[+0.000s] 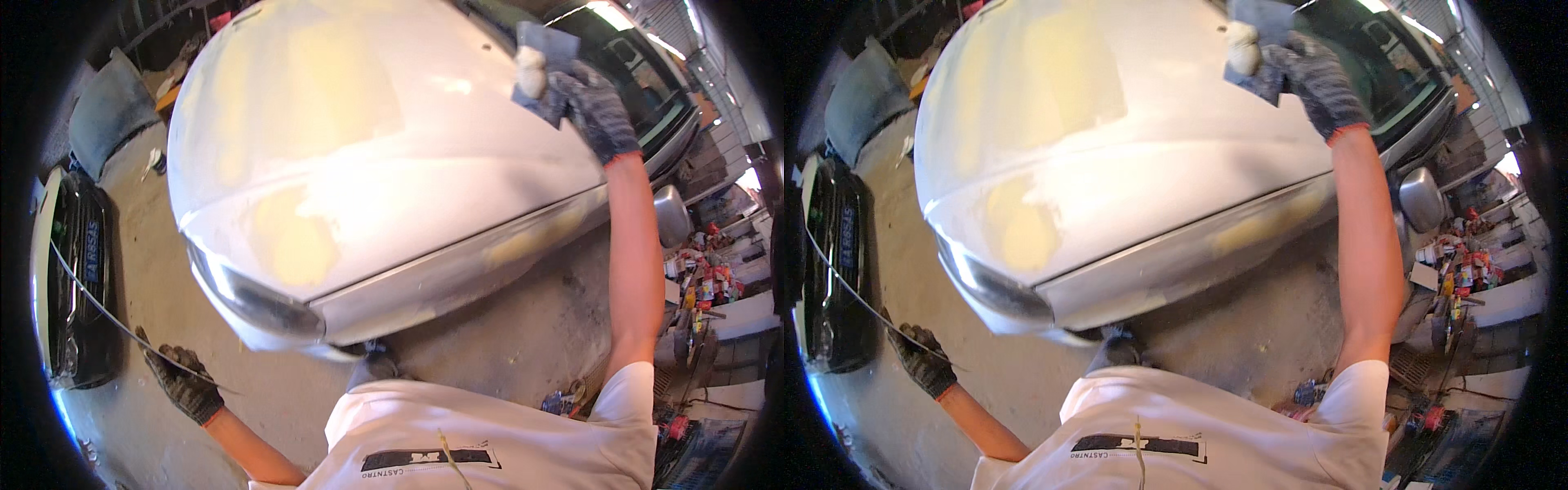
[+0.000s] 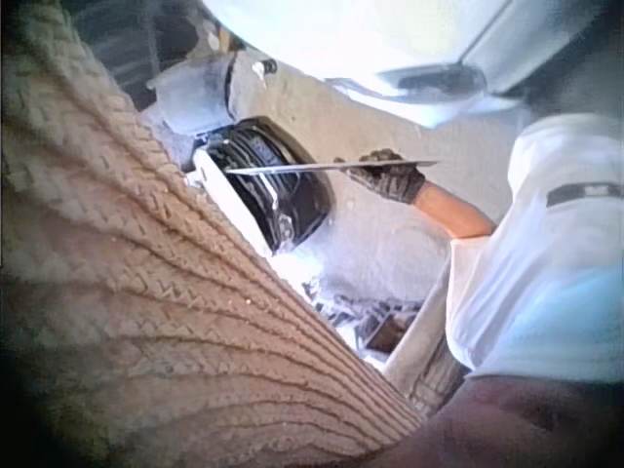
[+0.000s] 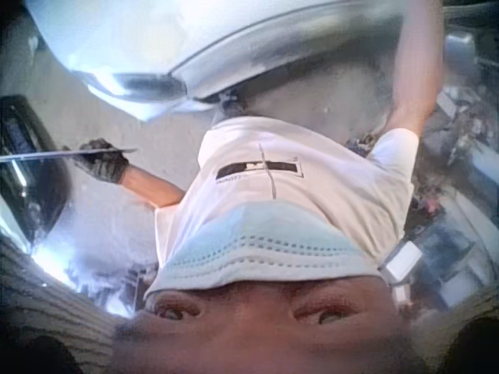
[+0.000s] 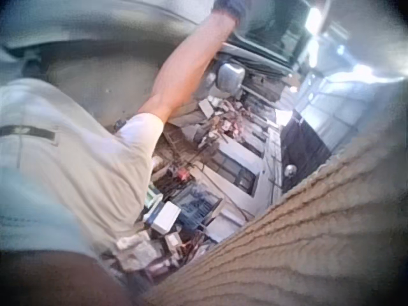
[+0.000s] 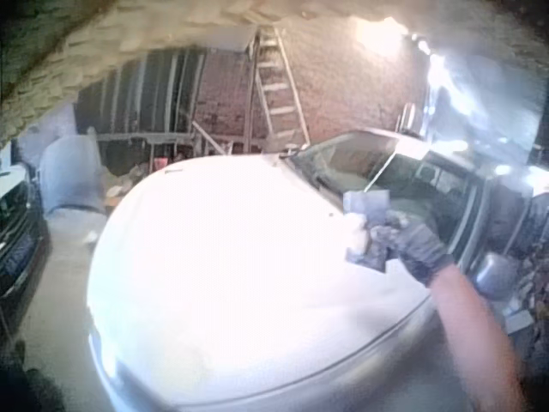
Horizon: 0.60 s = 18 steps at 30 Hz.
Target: The person sands the hood and front fender of a silver car using a sanding block and sandpaper. They work across the hood surface and along the fender edge, moving the sanding block in consistent strokes.
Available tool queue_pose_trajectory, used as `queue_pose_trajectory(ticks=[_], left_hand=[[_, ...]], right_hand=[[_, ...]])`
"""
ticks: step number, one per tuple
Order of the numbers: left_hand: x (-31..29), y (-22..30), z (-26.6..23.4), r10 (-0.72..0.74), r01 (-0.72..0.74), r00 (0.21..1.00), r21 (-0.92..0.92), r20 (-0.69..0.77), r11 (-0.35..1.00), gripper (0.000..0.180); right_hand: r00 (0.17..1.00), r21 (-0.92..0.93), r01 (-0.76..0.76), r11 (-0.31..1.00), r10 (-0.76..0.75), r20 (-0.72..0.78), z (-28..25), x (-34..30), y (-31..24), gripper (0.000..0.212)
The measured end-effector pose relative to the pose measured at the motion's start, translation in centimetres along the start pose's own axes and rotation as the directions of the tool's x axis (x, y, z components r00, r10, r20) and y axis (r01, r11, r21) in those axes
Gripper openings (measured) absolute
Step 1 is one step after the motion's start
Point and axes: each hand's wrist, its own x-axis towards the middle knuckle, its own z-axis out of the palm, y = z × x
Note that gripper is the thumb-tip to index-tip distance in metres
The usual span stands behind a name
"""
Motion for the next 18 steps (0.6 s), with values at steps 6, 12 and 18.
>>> queue_pose_trajectory(ticks=[6,12,18], left_hand=[[-1.3,-0.8,4.9,0.011,-0.012,0.995,-0.017,-0.096,1.0,0.057],[-4.1,0.5,7.3,0.141,-0.086,0.934,0.178,-0.329,0.98,0.054],[-7.9,0.7,4.1,0.244,-0.074,0.785,0.305,-0.569,0.95,0.047]], right_hand=[[0.908,-0.729,0.415,0.544,-0.199,0.369,4.0,10.0,-5.1,0.039],[0.744,-0.427,0.599,0.677,-0.274,0.609,14.4,19.0,-2.3,0.029],[0.723,-0.507,0.656,0.56,-0.273,0.634,22.2,25.7,-0.3,0.025]])
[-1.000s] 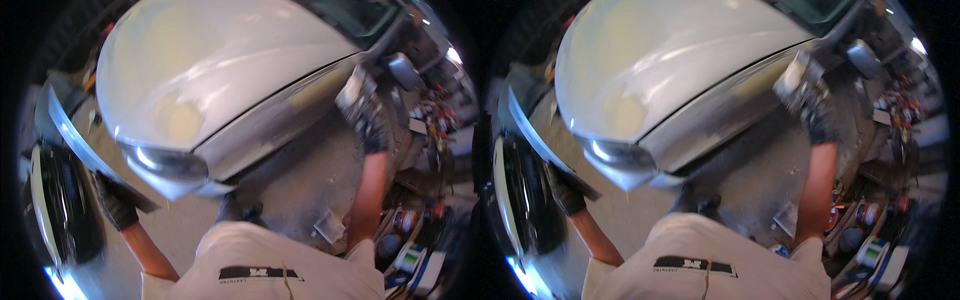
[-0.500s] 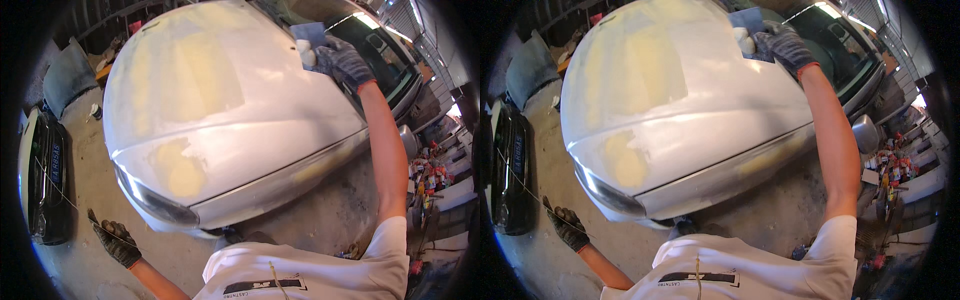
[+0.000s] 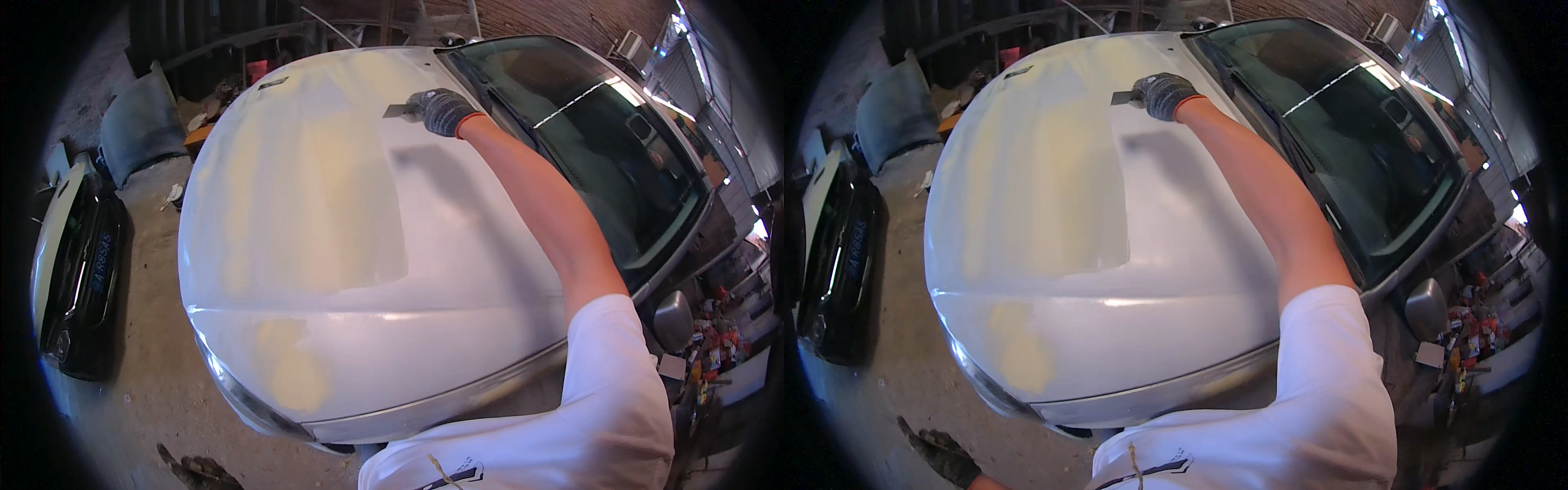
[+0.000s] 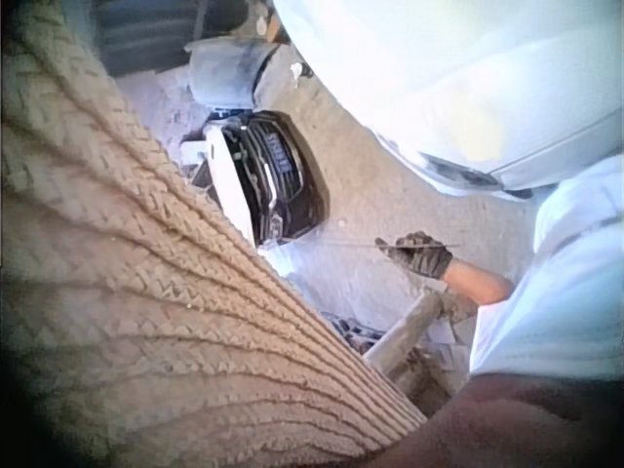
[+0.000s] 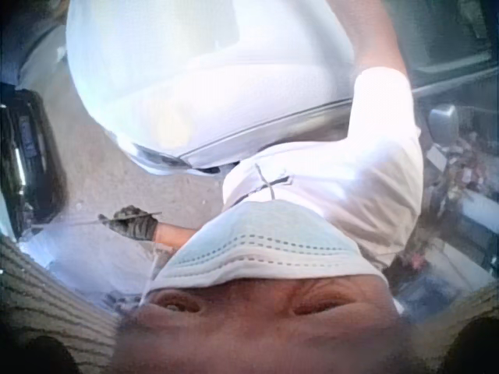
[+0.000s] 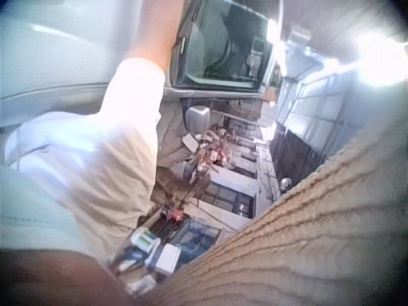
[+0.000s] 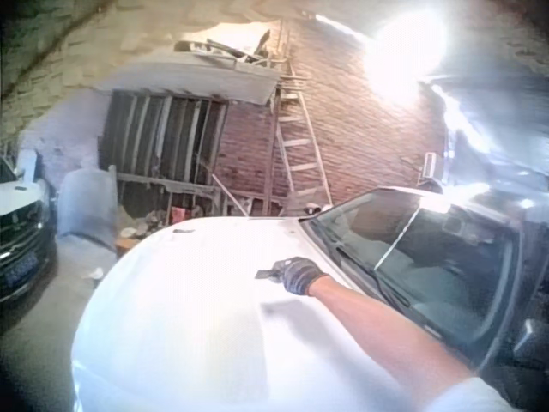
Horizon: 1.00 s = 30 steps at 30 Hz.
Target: The person sands the hood and front fender of a silver car using a sanding block and sandpaper. They work across the hood surface and along the fender edge, moving the sanding block in consistent strokes.
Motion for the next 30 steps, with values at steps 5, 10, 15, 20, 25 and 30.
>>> queue_pose_trajectory(ticks=[5,10,15,20,25,30], left_hand=[[-2.6,-0.4,-4.7,-0.019,0.03,0.999,-0.244,0.047,0.969,0.052],[-5.3,0.3,-2.9,0.089,-0.088,0.996,-0.046,0.023,0.995,0.051],[-6.0,2.4,1.3,0.062,-0.056,0.998,-0.15,0.033,0.987,0.054],[-3.9,1.4,4.5,0.052,-0.031,0.984,-0.125,0.173,0.992,0.052],[-1.9,0.7,4.3,0.034,0.037,0.908,-0.162,0.418,0.986,0.051],[-2.7,1.2,3.9,0.042,-0.001,0.928,-0.108,0.371,0.994,0.048]], right_hand=[[0.999,0.035,0.024,0.999,-0.023,-0.033,2.7,6.1,2.3,0.026],[0.999,0.019,0.04,0.999,-0.04,0.018,6.2,10.0,0.9,0.027],[0.988,-0.109,0.153,0.982,-0.152,0.011,8.4,6.7,-1.1,0.028],[0.965,-0.079,0.263,0.962,-0.26,0.038,7.0,-2.2,-1.2,0.03],[0.975,0.018,0.216,0.976,-0.217,0.044,3.9,-0.3,1.6,0.047],[0.996,-0.092,-0.034,0.995,0.041,0.075,7.1,6.5,4.4,0.055]])
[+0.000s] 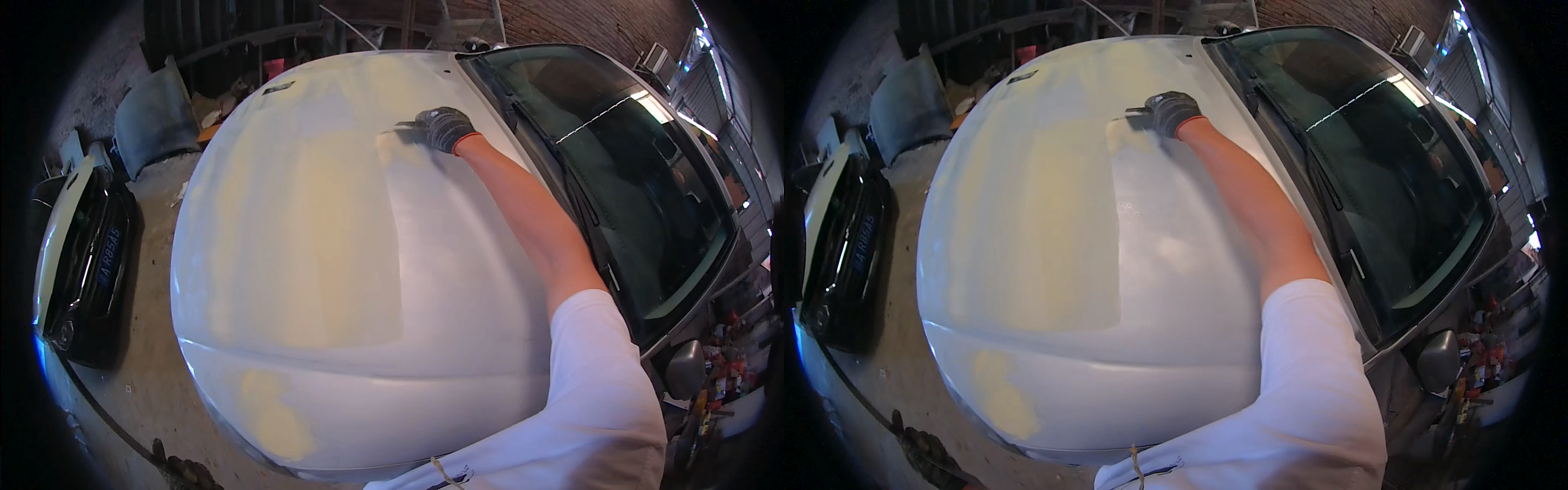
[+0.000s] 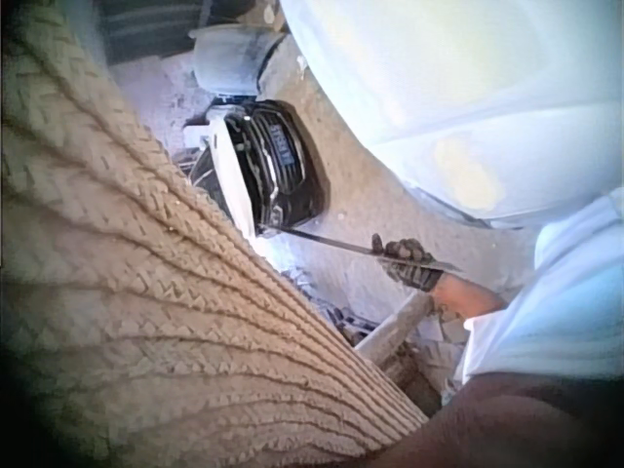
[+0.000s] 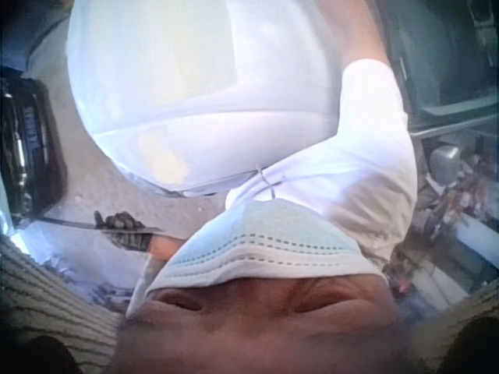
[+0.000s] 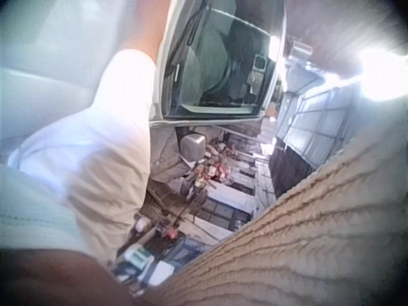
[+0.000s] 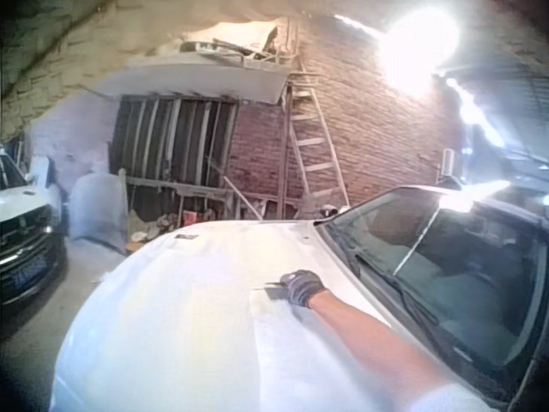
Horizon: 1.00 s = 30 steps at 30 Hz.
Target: The person sands the hood and front fender of a silver car using a sanding block and sandpaper. They work across the hood surface and along the fender edge, moving the sanding block in consistent strokes.
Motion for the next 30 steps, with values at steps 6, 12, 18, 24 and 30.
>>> queue_pose_trajectory(ticks=[6,12,18,24,30], left_hand=[[-1.1,-1.0,1.1,-0.016,0.014,0.999,-0.052,-0.031,0.999,0.046],[-0.4,-0.9,1.4,-0.043,0.043,0.999,0.007,0.013,0.999,0.046],[-1.4,0.1,2.6,-0.03,0.031,0.998,0.02,-0.046,0.999,0.044],[-1.7,-0.3,3.4,-0.136,0.136,0.991,0.004,-0.016,0.991,0.043],[-0.9,-0.8,3.5,-0.164,0.168,0.974,-0.015,0.159,0.986,0.04]], right_hand=[[0.975,0.056,0.18,0.982,-0.17,-0.145,2.9,-6.5,1.4,0.07],[0.991,0.087,0.134,0.987,-0.135,0.007,-1.7,-8.6,3.7,0.036],[0.996,-0.083,-0.094,0.992,0.094,-0.007,0.2,-0.9,4.3,0.037],[0.997,0.116,-0.03,0.993,0.038,-0.065,3.5,-5.1,5.3,0.046],[0.981,0.191,0.15,0.97,-0.122,-0.149,2.5,-14.0,3.5,0.045]])
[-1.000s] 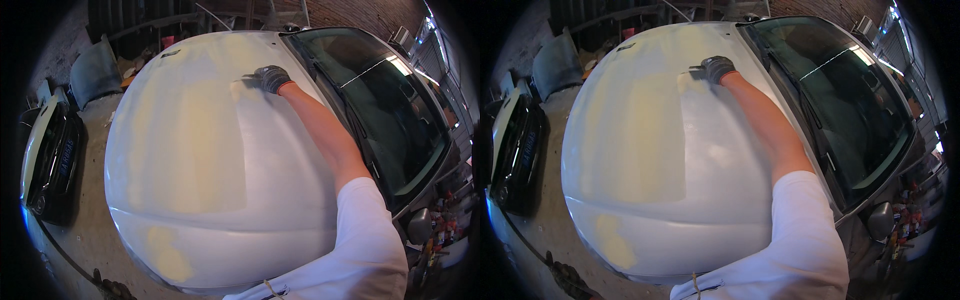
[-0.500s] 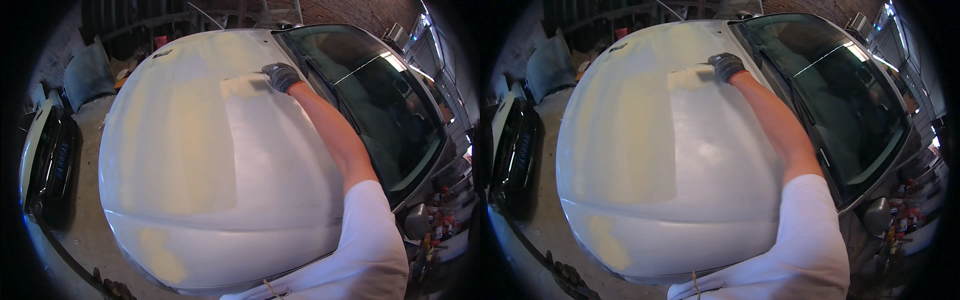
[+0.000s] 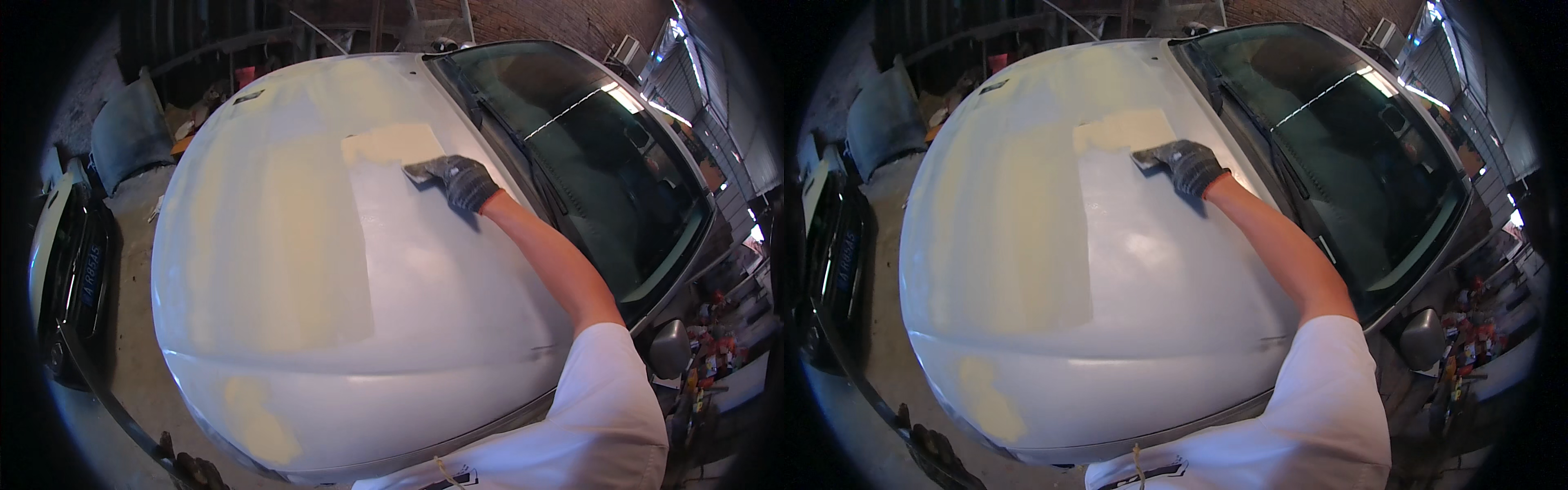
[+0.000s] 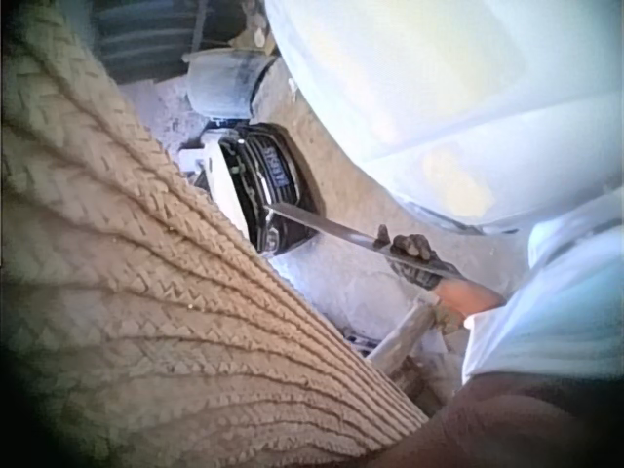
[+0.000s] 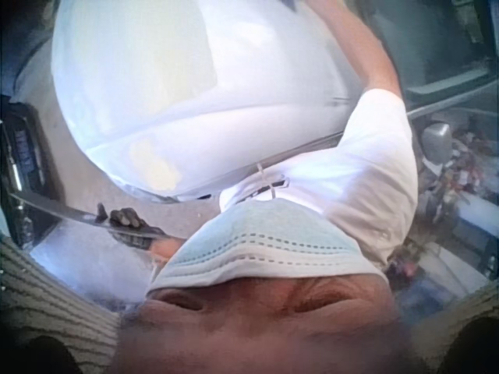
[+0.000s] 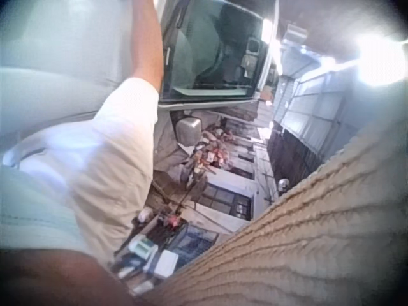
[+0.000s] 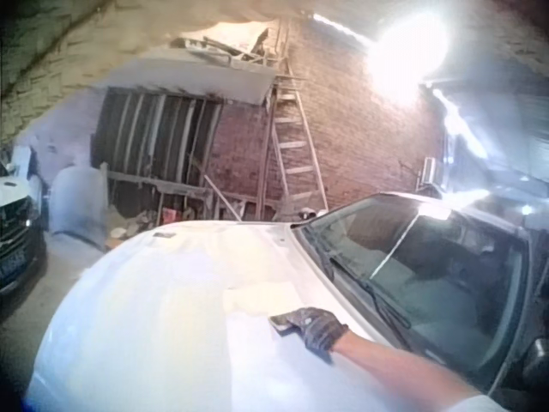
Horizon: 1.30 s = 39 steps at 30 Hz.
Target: The person sands the hood and front fender of a silver car using a sanding block and sandpaper. They work across the hood surface and along the fender edge, moving the sanding block in consistent strokes.
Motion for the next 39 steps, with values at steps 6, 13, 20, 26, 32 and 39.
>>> queue_pose_trajectory(ticks=[6,13,20,26,32,39], left_hand=[[0.9,1.7,-5.7,-0.501,0.526,0.84,-0.085,0.208,0.846,0.058],[1.7,-1.3,-8.5,-0.054,0.569,0.584,-0.361,0.81,0.739,0.061],[-2.7,-0.1,0.9,-0.06,-0.033,0.903,0.208,0.425,0.978,0.046],[-4.1,-0.2,9.6,-0.509,0.532,0.754,0.07,0.415,0.844,0.043],[-6.8,-3.2,17.0,-0.684,0.693,0.467,0.249,0.56,0.677,0.047],[-10.9,0.2,20.6,-0.696,0.628,0.38,0.383,0.609,0.678,0.053]], right_hand=[[0.996,-0.232,0.066,0.97,-0.077,-0.041,-3.0,0.9,-2.9,0.037],[0.997,-0.389,-0.002,0.921,-0.027,-0.069,2.6,5.9,-9.6,0.024],[0.99,-0.329,0.123,0.936,-0.093,0.107,1.7,0.1,-9.9,0.027],[0.952,0.06,0.159,0.986,-0.137,-0.272,-4.1,-4.9,-14.0,0.025],[0.468,-0.088,0.583,0.808,-0.422,-0.776,-6.1,-12.5,-25.2,0.045],[0.469,-0.151,0.518,0.842,-0.427,-0.773,-7.2,-16.4,-25.1,0.049]])
